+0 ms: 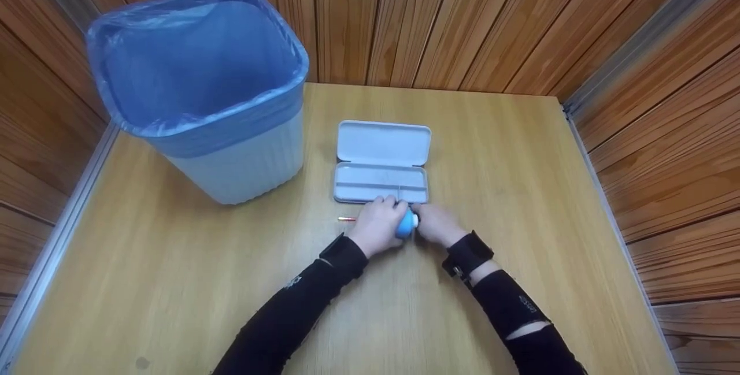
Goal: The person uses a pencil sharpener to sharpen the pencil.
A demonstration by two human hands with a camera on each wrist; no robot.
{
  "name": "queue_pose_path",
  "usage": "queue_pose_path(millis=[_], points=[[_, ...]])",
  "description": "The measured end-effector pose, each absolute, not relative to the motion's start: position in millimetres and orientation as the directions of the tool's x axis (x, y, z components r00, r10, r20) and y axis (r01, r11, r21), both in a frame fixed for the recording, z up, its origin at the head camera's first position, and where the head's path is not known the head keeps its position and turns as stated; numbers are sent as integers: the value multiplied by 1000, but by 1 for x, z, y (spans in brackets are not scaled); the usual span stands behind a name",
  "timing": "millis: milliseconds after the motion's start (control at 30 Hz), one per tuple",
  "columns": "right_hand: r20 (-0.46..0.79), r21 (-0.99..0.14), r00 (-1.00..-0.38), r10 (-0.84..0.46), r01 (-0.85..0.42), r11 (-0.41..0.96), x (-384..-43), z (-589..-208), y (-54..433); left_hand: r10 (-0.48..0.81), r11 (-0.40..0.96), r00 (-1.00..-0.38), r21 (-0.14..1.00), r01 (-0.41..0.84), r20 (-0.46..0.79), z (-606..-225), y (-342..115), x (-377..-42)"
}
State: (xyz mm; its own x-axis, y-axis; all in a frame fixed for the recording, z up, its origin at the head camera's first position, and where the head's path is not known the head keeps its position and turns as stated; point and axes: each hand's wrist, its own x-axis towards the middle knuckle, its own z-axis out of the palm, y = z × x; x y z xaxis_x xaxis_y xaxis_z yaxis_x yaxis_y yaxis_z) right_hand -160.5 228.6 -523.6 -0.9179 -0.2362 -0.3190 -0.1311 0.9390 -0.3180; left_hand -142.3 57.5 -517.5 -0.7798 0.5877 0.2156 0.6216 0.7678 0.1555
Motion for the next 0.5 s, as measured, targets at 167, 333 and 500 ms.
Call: queue_pose_path(millis=[167, 333, 500], points=[[-248, -235, -934, -259, -201, 951, -149, -529, 227, 583, 773, -787, 161, 614, 199, -517, 57, -143], [-155, -135, -943, -294, -275, 952, -138, -532, 225, 578, 779, -794, 166, 605, 187, -516, 57, -143], [-214, -105, -934, -285, -268, 958, -127, -529, 224, 573, 782, -796, 162, 602, 194, -517, 58, -141]])
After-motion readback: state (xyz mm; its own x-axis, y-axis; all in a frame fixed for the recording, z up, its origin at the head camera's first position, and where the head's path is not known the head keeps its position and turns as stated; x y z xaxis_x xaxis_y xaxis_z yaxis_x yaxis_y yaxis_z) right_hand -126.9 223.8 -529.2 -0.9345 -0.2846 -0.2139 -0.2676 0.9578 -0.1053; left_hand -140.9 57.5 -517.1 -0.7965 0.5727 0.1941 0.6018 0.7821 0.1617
